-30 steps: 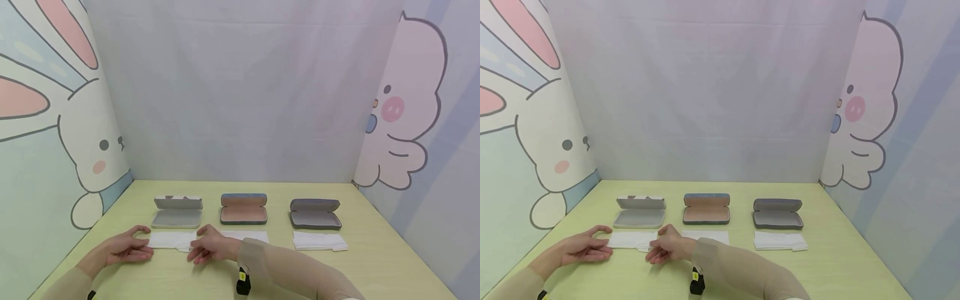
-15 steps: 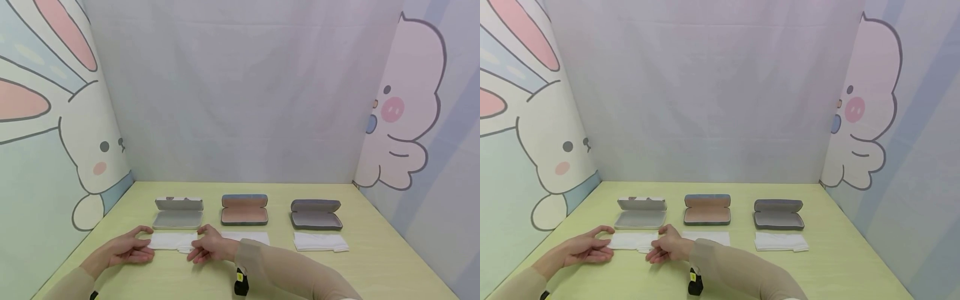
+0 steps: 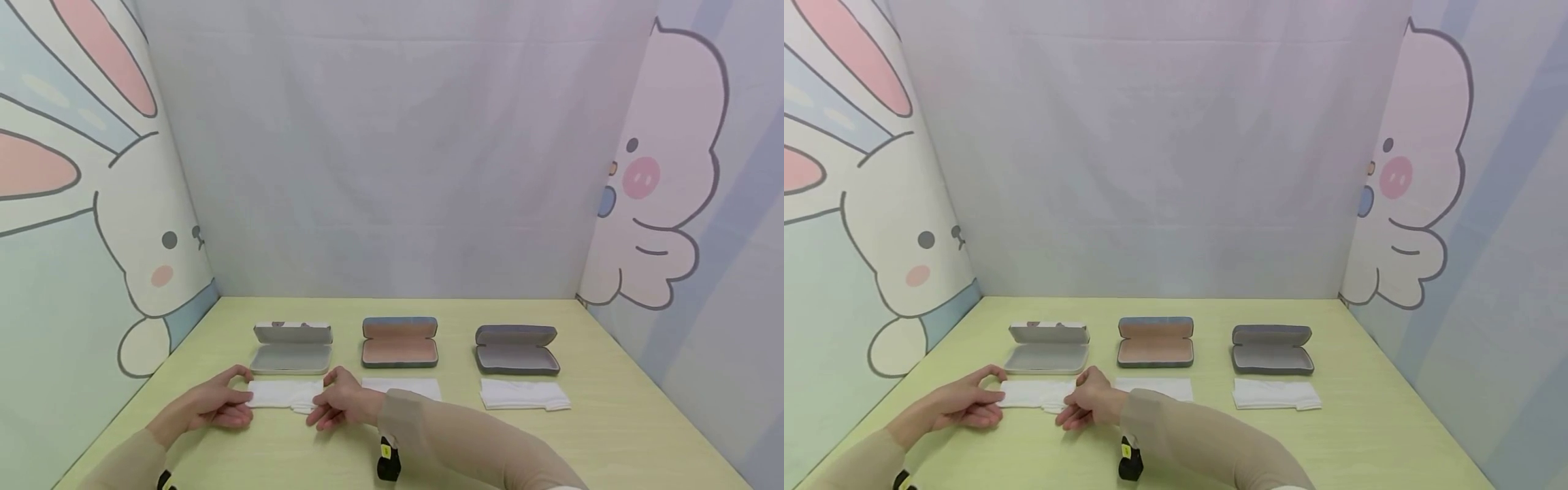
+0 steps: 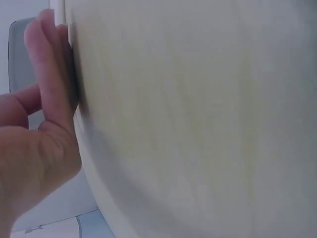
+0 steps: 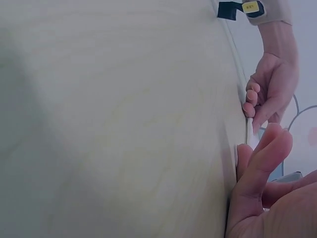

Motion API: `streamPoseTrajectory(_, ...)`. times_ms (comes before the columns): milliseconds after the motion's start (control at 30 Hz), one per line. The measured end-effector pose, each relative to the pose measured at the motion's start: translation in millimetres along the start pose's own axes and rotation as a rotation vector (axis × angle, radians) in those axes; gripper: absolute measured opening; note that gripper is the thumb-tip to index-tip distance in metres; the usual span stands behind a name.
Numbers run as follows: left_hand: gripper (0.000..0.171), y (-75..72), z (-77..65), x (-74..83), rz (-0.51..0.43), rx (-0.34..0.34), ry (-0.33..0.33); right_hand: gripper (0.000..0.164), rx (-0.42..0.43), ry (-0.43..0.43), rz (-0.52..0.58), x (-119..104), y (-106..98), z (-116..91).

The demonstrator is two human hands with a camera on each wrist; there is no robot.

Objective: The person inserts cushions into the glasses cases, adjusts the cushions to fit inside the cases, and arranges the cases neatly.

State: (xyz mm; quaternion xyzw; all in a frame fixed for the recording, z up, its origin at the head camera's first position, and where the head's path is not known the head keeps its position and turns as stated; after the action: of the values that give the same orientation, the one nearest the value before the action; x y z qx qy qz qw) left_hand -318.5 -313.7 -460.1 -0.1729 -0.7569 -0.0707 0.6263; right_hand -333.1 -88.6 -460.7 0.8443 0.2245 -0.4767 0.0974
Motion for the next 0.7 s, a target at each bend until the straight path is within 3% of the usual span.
streamPoseTrajectory(267, 0.025, 6.7, 3.2, 5.8, 0.144, 0.037, 0.041, 0.019, 0.019, -0.027, -0.041, -2.7, 3.0, -0.3)
streamPoseTrajectory(433, 0.013, 7.8, 3.2, 8.2, 0.202, 0.071, 0.025, 0.018, 0.039, -0.027, -0.071, -2.6, 3.5, 1.8)
streamPoseTrajectory(567, 0.01, 8.0, 3.8, 9.0, 0.206, 0.074, 0.014, 0.019, 0.041, -0.032, -0.082, -4.1, 3.0, 2.6)
streamPoseTrajectory(700, 0.011, 7.7, 4.7, 8.8, 0.165, 0.046, 0.003, 0.009, 0.028, -0.03, -0.088, -6.4, 1.8, 2.3)
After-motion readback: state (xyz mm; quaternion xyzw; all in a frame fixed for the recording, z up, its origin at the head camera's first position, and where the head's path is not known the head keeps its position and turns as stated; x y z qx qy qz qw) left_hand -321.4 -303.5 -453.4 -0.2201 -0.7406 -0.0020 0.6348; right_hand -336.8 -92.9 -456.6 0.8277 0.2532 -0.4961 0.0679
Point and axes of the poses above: each hand's wrist, its own z-axis towards the middle knuckle, its own y-axis out of the palm, x = y × z, the point moved 7 cm from there along z, towards the middle knuckle, and after that the axes turned 10 degrees about y, right-handed, at the moved point
